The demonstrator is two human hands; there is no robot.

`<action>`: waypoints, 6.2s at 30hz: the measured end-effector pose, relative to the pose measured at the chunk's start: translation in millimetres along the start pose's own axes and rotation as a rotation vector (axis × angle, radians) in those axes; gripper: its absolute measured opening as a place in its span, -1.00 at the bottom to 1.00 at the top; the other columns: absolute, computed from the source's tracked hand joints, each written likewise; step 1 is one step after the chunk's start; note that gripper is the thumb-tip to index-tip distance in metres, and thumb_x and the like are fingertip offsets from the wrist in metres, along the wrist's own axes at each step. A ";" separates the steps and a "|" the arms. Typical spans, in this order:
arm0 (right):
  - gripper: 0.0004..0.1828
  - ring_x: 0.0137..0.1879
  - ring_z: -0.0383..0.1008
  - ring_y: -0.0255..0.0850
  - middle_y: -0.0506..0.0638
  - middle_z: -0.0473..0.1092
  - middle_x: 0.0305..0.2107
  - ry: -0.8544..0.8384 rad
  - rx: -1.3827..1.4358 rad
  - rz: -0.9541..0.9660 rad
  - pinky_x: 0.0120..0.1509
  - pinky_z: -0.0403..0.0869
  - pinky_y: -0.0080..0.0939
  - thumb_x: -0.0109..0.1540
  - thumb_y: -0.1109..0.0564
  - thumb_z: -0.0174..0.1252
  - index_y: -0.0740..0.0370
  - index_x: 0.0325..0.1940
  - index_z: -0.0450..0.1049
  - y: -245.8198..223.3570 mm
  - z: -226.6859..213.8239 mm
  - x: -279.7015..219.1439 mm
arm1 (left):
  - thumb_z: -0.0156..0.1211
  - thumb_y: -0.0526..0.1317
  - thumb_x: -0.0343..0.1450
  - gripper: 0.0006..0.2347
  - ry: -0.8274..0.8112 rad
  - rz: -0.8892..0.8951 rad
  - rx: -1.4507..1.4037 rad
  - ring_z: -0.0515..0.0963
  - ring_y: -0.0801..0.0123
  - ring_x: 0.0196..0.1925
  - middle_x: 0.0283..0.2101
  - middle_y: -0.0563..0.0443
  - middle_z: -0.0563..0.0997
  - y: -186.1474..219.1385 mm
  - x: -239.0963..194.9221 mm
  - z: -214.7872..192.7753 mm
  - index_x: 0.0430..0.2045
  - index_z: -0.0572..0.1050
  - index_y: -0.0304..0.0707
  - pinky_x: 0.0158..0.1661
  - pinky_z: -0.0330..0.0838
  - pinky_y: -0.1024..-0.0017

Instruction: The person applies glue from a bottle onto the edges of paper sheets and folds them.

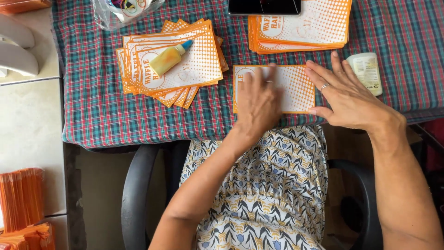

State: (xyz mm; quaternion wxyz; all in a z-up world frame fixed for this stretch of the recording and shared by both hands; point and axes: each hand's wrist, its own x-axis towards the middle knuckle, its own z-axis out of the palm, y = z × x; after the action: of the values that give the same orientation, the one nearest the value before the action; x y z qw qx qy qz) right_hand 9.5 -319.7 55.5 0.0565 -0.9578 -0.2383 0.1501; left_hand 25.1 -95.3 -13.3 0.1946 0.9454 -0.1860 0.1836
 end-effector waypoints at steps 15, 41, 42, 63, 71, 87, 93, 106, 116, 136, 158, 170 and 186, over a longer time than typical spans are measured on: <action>0.14 0.66 -0.57 0.13 0.18 -0.50 0.57 0.252 0.055 -0.050 0.67 -0.40 0.21 0.14 -0.07 0.18 0.22 0.61 -0.34 -61.3 6.4 8.0 | -0.29 0.44 0.44 -0.10 0.003 -0.178 0.219 0.36 0.12 -0.12 0.03 -0.11 0.43 -26.6 -15.8 -18.8 0.40 0.07 -0.53 -0.16 0.29 0.18; -0.31 0.36 0.34 0.32 0.32 0.45 0.13 0.806 0.010 -0.269 0.44 0.14 0.47 0.28 -0.30 0.18 0.32 0.21 0.51 -189.5 35.0 189.1 | 0.41 -0.35 0.54 -0.43 0.699 -0.349 -0.225 0.52 0.06 0.18 0.12 -0.11 0.48 -210.3 13.1 -109.2 0.39 0.20 0.00 0.19 0.40 0.19; -0.31 0.42 0.25 0.32 0.29 0.37 0.22 0.834 0.028 -0.304 0.43 0.15 0.50 0.29 -0.30 0.21 0.32 0.24 0.48 -187.3 34.2 190.1 | 0.44 -0.46 0.45 -0.41 0.613 -0.276 -0.245 0.52 -0.06 0.07 0.03 -0.24 0.53 -203.1 16.6 -105.7 0.34 0.24 -0.17 0.08 0.41 0.12; -0.52 0.24 0.50 0.21 0.19 0.54 0.07 0.819 -0.086 -0.049 0.35 0.43 0.22 0.28 0.48 0.02 0.20 0.21 0.57 -56.3 65.3 10.2 | 0.23 -0.38 0.46 -0.79 0.260 0.248 -0.398 0.60 0.09 0.07 -0.11 -0.09 0.63 -62.5 18.9 -76.4 -0.03 0.58 -0.25 -0.02 0.50 0.25; -0.26 0.31 0.41 0.28 0.25 0.48 0.15 0.777 0.322 -0.032 0.36 0.39 0.26 0.08 0.65 -0.11 0.29 0.27 0.51 -68.3 54.6 -26.2 | 0.47 -0.24 0.28 -0.83 -0.205 0.320 -0.324 0.49 0.04 0.28 0.07 -0.08 0.65 -51.2 1.4 -40.6 -0.36 0.70 -0.32 0.16 0.38 0.12; -0.49 0.19 0.50 0.24 0.24 0.53 -0.06 0.758 0.360 -0.101 0.26 0.47 0.20 0.22 0.60 -0.20 0.40 -0.02 0.61 -48.0 38.6 -21.7 | 0.26 -0.23 0.46 -0.87 -0.227 0.156 -0.617 0.66 0.07 0.02 -0.18 -0.07 0.74 -55.0 23.7 -45.9 -0.25 0.70 -0.24 -0.13 0.43 0.25; -0.61 0.15 0.45 0.30 0.24 0.48 -0.11 0.625 0.199 -0.044 0.21 0.41 0.21 0.23 0.46 -0.10 0.29 0.01 0.55 -38.5 56.0 -10.4 | 0.17 -0.19 0.51 -0.88 0.258 0.496 -0.668 0.55 0.13 -0.32 -0.25 -0.07 0.66 2.4 11.3 -109.6 -0.21 0.51 -0.23 -0.28 0.33 0.24; -0.17 -0.19 0.51 0.07 0.29 0.48 -0.09 0.582 0.201 0.640 0.06 0.42 0.15 0.21 -0.02 0.49 0.55 0.42 0.40 36.4 19.8 -55.9 | 0.31 -0.17 0.42 -0.46 -0.082 0.135 -0.162 0.45 0.07 -0.19 -0.16 -0.25 0.48 28.3 -7.7 10.2 0.22 0.31 -0.59 -0.23 0.46 0.21; -0.50 0.19 0.58 -0.03 0.08 0.47 -0.02 1.036 1.432 0.418 0.08 0.77 0.02 0.18 0.34 0.33 0.31 0.20 0.42 11.1 16.1 -46.4 | 0.56 -0.04 0.23 -0.35 -0.241 0.138 -0.220 0.52 -0.01 -0.28 -0.20 -0.17 0.43 0.7 17.5 14.3 0.10 0.44 -0.52 -0.29 0.52 0.08; -0.62 0.27 0.48 0.22 0.35 0.38 0.04 1.123 1.099 0.141 0.27 0.70 0.14 0.27 0.44 0.33 0.54 0.11 0.36 10.0 44.1 -9.5 | 0.61 0.06 0.18 -0.23 -0.247 0.135 -0.261 0.58 0.00 -0.17 -0.10 -0.13 0.42 -6.1 21.0 10.5 0.20 0.38 -0.38 -0.21 0.53 0.10; -0.51 0.17 0.56 0.07 0.28 0.47 0.00 1.000 1.141 0.205 0.26 0.69 0.04 0.18 0.36 0.39 0.48 0.16 0.39 13.4 60.4 -52.6 | 0.65 0.15 0.12 -0.17 -0.279 0.098 -0.237 0.57 -0.04 -0.08 -0.06 -0.13 0.42 -4.5 21.4 15.4 0.17 0.42 -0.40 -0.14 0.52 0.04; -0.48 0.08 0.56 0.11 0.35 0.51 -0.13 1.096 1.136 0.090 0.18 0.59 0.18 0.08 0.43 0.46 0.45 0.06 0.43 -38.9 98.7 -11.2 | 0.10 -0.12 0.53 -0.68 -0.609 0.096 -0.557 0.66 -0.15 0.00 -0.07 -0.32 0.54 -31.3 52.8 -12.4 0.02 0.58 -0.39 -0.02 0.54 0.03; -0.62 0.05 0.58 -0.13 0.15 0.54 -0.18 1.042 1.447 0.023 0.27 0.57 0.06 0.14 0.32 0.38 0.32 0.02 0.50 -78.8 91.8 22.7 | -0.37 0.25 0.52 -0.33 -0.748 0.048 -0.878 0.57 -0.26 0.09 -0.06 -0.37 0.54 -45.1 56.2 -62.7 -0.20 0.65 -0.37 0.14 0.39 -0.06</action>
State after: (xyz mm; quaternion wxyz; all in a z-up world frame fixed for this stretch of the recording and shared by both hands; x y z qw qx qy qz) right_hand -34.9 -236.3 -23.4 0.7470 -0.6368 -0.0197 -0.1902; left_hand 75.5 -45.1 50.5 0.4855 0.7723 -0.3222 -0.2531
